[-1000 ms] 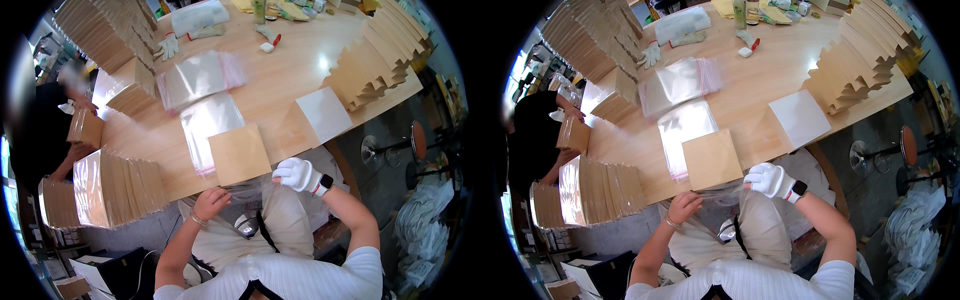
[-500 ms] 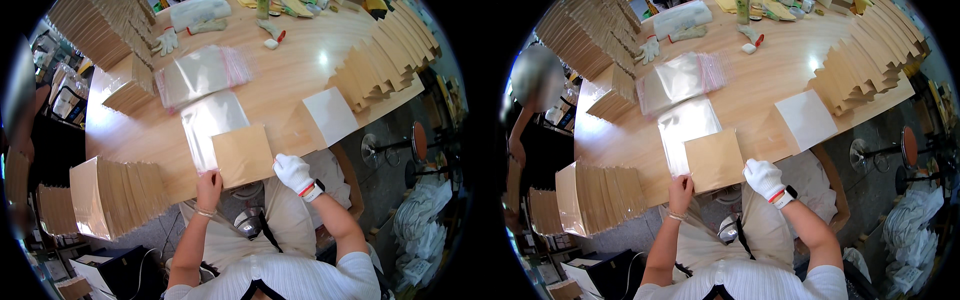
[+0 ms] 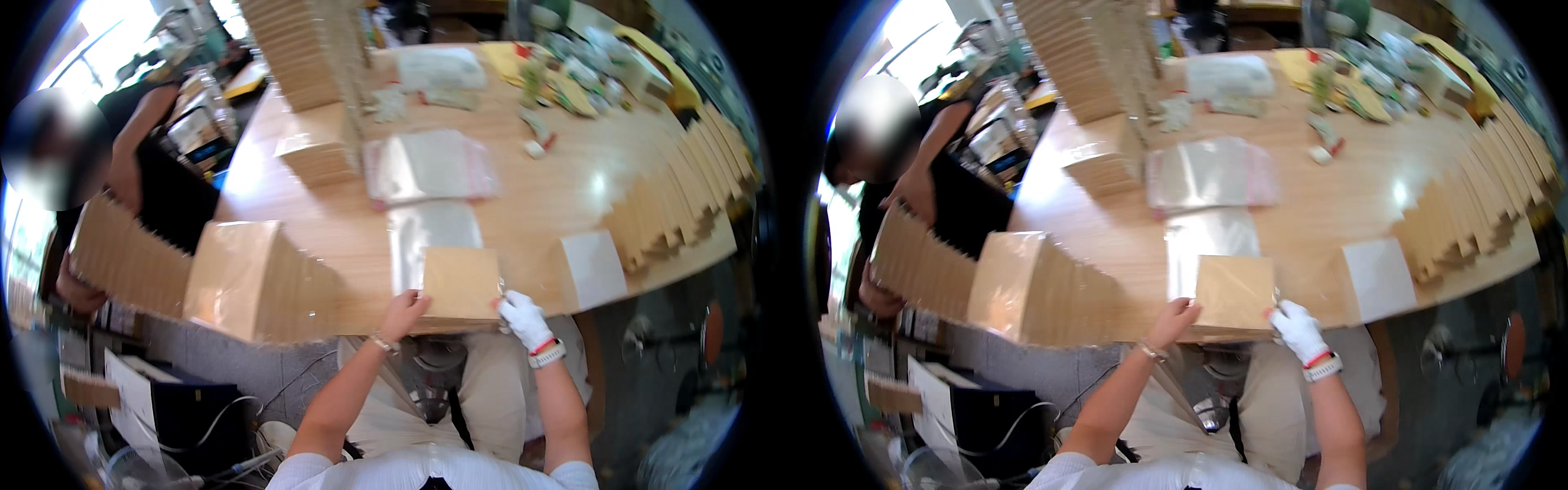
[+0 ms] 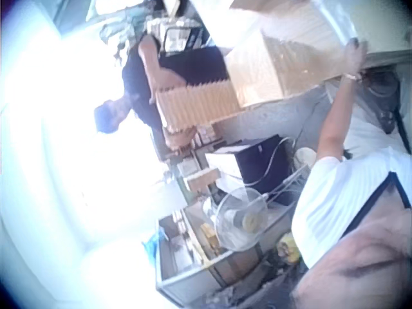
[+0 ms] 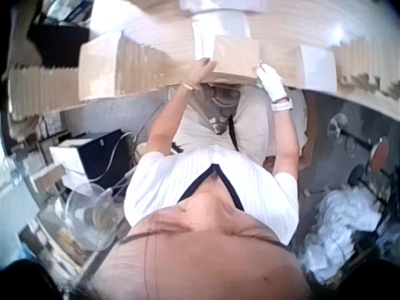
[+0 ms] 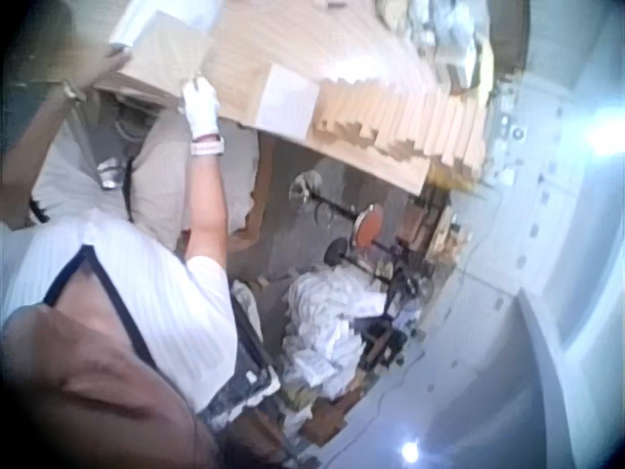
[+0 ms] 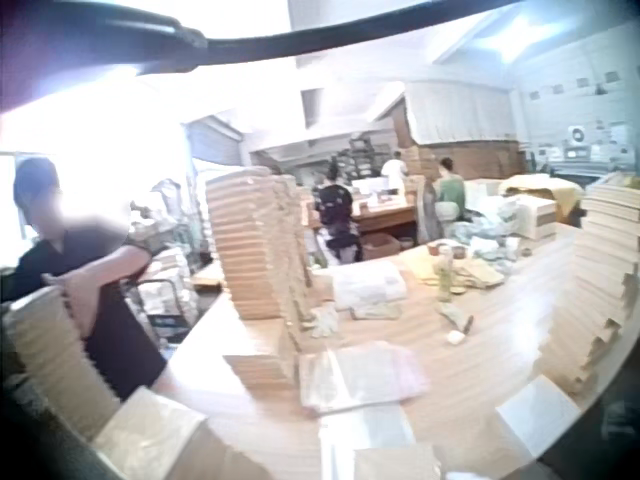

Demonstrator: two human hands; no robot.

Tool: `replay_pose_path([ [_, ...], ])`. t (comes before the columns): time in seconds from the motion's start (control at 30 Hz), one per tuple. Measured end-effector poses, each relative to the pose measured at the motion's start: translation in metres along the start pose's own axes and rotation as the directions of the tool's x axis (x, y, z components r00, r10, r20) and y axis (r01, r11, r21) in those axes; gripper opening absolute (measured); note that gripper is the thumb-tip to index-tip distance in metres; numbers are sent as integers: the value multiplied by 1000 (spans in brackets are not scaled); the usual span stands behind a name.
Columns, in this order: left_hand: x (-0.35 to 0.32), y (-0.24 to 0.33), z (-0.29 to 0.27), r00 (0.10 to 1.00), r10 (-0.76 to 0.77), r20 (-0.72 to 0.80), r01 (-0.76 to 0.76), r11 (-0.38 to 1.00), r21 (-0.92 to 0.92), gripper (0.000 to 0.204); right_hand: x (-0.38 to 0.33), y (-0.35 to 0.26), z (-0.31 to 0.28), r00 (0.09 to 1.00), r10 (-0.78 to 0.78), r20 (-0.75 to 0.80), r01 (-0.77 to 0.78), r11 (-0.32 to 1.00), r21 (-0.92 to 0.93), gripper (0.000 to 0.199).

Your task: The person repeatedly picks up small cardboard pieces and inserts them into clear plastic bags on a table. They seal each bag and place it into a growing stack. Another person nearby stacks similar cardboard pieces.

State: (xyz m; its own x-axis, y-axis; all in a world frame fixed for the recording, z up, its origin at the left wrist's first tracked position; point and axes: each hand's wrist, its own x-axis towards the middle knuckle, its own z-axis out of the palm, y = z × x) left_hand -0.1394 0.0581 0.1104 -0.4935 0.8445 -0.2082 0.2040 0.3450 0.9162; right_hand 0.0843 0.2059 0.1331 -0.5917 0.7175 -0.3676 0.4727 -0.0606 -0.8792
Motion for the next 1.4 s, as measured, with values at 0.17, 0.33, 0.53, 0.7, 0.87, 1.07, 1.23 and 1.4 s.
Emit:
replay_pose_path([
  [0.17,-29,58,-35,968,156,-199,-150,988,47,38,-23,-58,15,997,-76,31,74,996,53,15],
  [0.33,-148,172,-111,701,616,-359,-360,741,567,32,-65,-146,62,886,-443,138,350,833,428,50],
  [0.53,-183,197,-259,769,307,-561,-226,951,210,34,-72,-247,162,708,-684,175,569,699,433,71],
  [0.7,-154,92,-311,793,256,-553,-265,962,65,42,-67,-274,205,605,-767,212,790,611,-45,55],
  [0.87,-138,60,-307,664,213,-717,-521,819,-239,57,-60,-285,187,660,-717,227,739,674,-21,41],
  [1.07,-134,41,-281,513,231,-827,-579,804,-134,59,13,-283,236,579,-790,-201,801,506,320,30],
  [1.23,-126,30,-279,245,289,-925,-527,841,123,56,27,-284,254,688,-726,-20,679,633,373,40],
  [1.4,-117,39,-281,45,450,-892,-695,656,296,38,33,-281,248,719,-692,56,553,620,557,35],
])
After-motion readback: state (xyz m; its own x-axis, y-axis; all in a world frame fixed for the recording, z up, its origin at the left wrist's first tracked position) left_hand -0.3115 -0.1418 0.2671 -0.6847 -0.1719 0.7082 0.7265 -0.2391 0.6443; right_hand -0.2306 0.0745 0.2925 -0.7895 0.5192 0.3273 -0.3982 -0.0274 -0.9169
